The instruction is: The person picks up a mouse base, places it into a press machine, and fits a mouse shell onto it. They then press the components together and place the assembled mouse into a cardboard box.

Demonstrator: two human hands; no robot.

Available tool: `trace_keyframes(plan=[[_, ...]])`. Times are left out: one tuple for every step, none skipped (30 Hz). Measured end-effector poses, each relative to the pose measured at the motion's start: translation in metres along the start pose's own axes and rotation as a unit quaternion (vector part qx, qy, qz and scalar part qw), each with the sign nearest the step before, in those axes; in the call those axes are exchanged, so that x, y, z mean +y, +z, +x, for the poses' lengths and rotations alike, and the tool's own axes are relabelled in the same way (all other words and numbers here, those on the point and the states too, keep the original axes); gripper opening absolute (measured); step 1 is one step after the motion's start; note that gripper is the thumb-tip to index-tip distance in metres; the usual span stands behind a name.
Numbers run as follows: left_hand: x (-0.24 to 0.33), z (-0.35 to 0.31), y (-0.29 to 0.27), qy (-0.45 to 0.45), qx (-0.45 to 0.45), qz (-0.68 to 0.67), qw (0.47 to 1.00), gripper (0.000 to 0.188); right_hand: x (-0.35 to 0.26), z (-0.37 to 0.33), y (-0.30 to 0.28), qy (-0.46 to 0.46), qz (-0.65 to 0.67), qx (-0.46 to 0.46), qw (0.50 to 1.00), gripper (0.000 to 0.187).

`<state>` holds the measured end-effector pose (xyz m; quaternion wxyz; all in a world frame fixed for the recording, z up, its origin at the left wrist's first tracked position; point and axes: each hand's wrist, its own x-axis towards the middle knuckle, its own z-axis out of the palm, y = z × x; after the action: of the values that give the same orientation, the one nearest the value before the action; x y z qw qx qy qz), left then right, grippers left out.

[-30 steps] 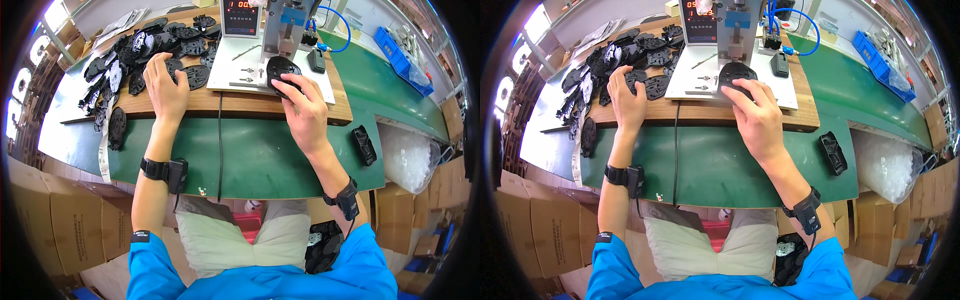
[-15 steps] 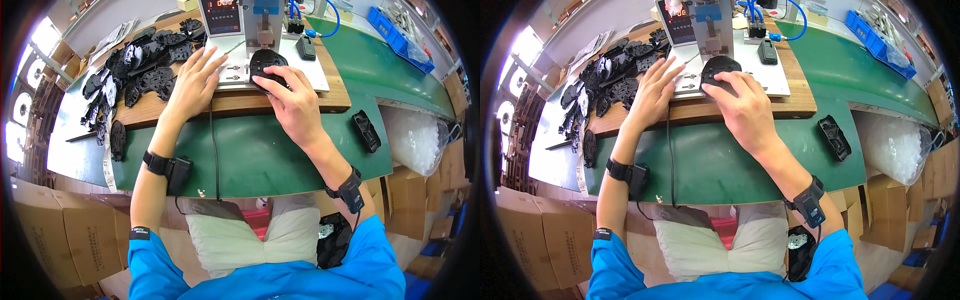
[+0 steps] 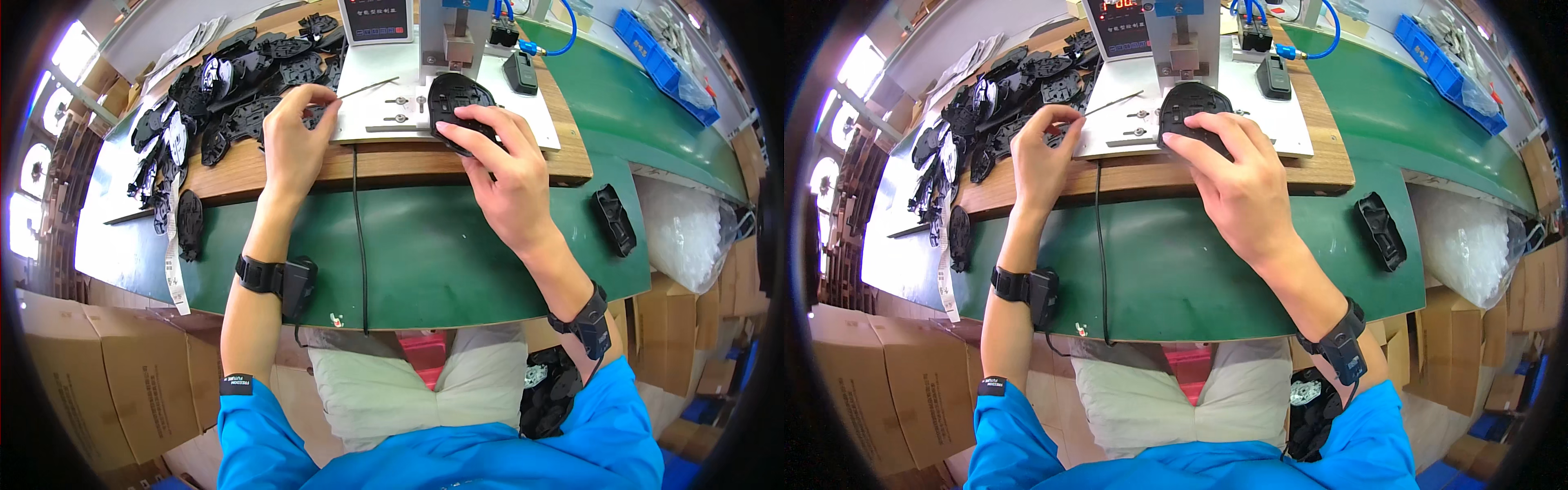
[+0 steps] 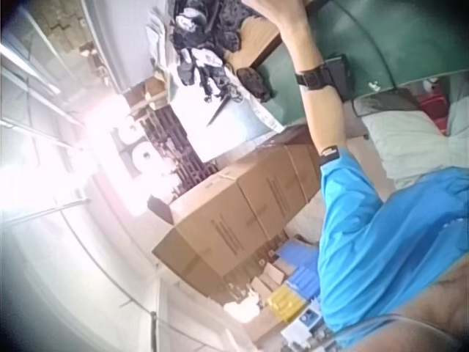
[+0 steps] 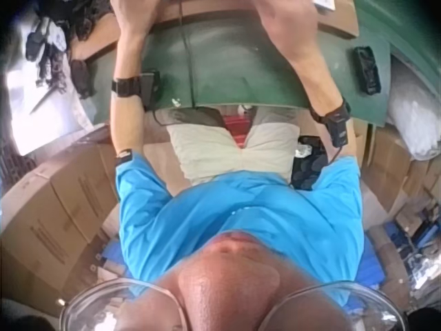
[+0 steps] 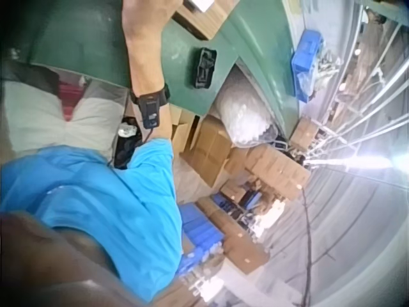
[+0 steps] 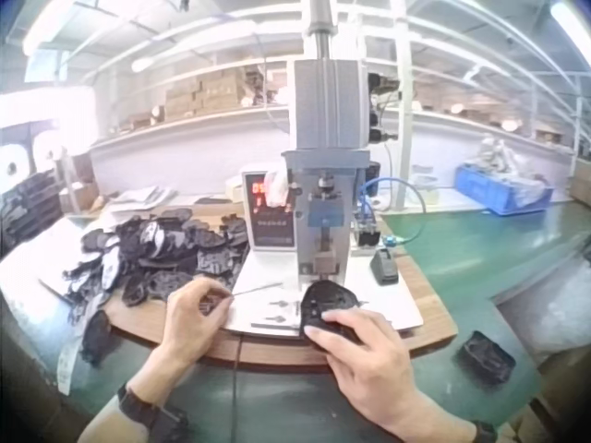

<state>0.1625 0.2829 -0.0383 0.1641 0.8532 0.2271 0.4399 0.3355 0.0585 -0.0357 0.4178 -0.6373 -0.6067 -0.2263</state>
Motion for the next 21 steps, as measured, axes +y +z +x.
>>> trace_keyframes(plan=[[0.002, 0.001, 0.001, -0.009, 0.038, -0.028, 0.999, 0.013, 0.000, -0.001, 0.000, -0.001, 0.000, -0.001, 1.000, 0.038], [0.003, 0.001, 0.001, -0.010, 0.039, -0.028, 0.999, 0.013, 0.000, 0.000, 0.000, -0.001, 0.000, -0.001, 1.000, 0.038], [0.004, 0.001, 0.001, -0.005, 0.062, -0.054, 0.997, 0.014, 0.000, 0.000, 0.000, -0.001, 0.000, -0.001, 1.000, 0.039], [0.005, 0.002, 0.000, 0.000, 0.084, -0.077, 0.993, 0.016, 0.000, -0.001, 0.001, -0.001, 0.001, -0.001, 1.000, 0.039], [0.006, 0.003, 0.000, 0.006, 0.106, -0.101, 0.989, 0.018, 0.000, -0.002, 0.002, 0.008, 0.003, -0.006, 1.000, 0.041], [0.008, 0.001, -0.002, 0.004, 0.105, -0.113, 0.988, 0.029, 0.000, -0.002, 0.002, 0.016, 0.005, -0.010, 1.000, 0.042], [0.011, 0.001, -0.003, 0.003, 0.107, -0.111, 0.988, 0.029, -0.001, -0.003, 0.002, 0.015, 0.007, -0.010, 1.000, 0.042], [0.014, 0.001, -0.004, 0.007, 0.121, -0.150, 0.981, 0.034, -0.001, -0.003, 0.002, 0.021, 0.011, -0.014, 1.000, 0.044], [0.015, 0.001, -0.004, 0.012, 0.135, -0.189, 0.973, 0.038, -0.002, -0.004, 0.002, 0.028, 0.014, -0.019, 0.999, 0.046], [0.017, 0.002, -0.004, 0.017, 0.140, -0.193, 0.971, 0.042, -0.002, -0.003, 0.001, 0.026, 0.015, -0.018, 0.999, 0.046], [0.019, 0.003, -0.004, 0.018, 0.142, -0.193, 0.971, 0.042, -0.003, -0.003, 0.000, 0.028, 0.014, -0.019, 0.999, 0.047], [0.022, 0.002, -0.004, 0.021, 0.155, -0.226, 0.962, 0.040, -0.003, -0.002, -0.001, 0.030, 0.014, -0.020, 0.999, 0.048], [0.025, 0.002, -0.004, 0.024, 0.167, -0.258, 0.951, 0.038, -0.003, -0.002, -0.002, 0.028, 0.016, -0.019, 0.999, 0.048], [0.027, 0.002, -0.005, 0.024, 0.168, -0.257, 0.951, 0.038, -0.002, -0.002, -0.003, 0.022, 0.007, -0.019, 1.000, 0.048], [0.030, 0.002, -0.007, 0.011, 0.158, -0.290, 0.944, 0.036, -0.002, -0.001, -0.003, 0.015, -0.003, -0.018, 1.000, 0.049], [0.032, 0.002, -0.008, -0.003, 0.148, -0.323, 0.935, 0.034, -0.003, -0.001, -0.002, 0.014, -0.001, -0.019, 1.000, 0.049], [0.033, 0.001, -0.010, -0.003, 0.149, -0.322, 0.935, 0.034, -0.003, -0.001, -0.001, 0.016, 0.004, -0.017, 1.000, 0.049], [0.034, 0.000, -0.012, -0.001, 0.141, -0.330, 0.933, 0.033, -0.003, -0.001, -0.001, 0.019, 0.010, -0.016, 1.000, 0.049], [0.035, 0.000, -0.012, 0.002, 0.133, -0.339, 0.931, 0.033, -0.003, -0.001, -0.001, 0.017, 0.009, -0.017, 1.000, 0.049], [0.036, 0.000, -0.012, 0.002, 0.134, -0.340, 0.931, 0.033, -0.003, -0.002, -0.001, 0.021, 0.010, -0.018, 1.000, 0.049], [0.037, 0.000, -0.011, 0.002, 0.132, -0.348, 0.928, 0.033, -0.003, -0.002, -0.001, 0.025, 0.010, -0.020, 0.999, 0.049]])
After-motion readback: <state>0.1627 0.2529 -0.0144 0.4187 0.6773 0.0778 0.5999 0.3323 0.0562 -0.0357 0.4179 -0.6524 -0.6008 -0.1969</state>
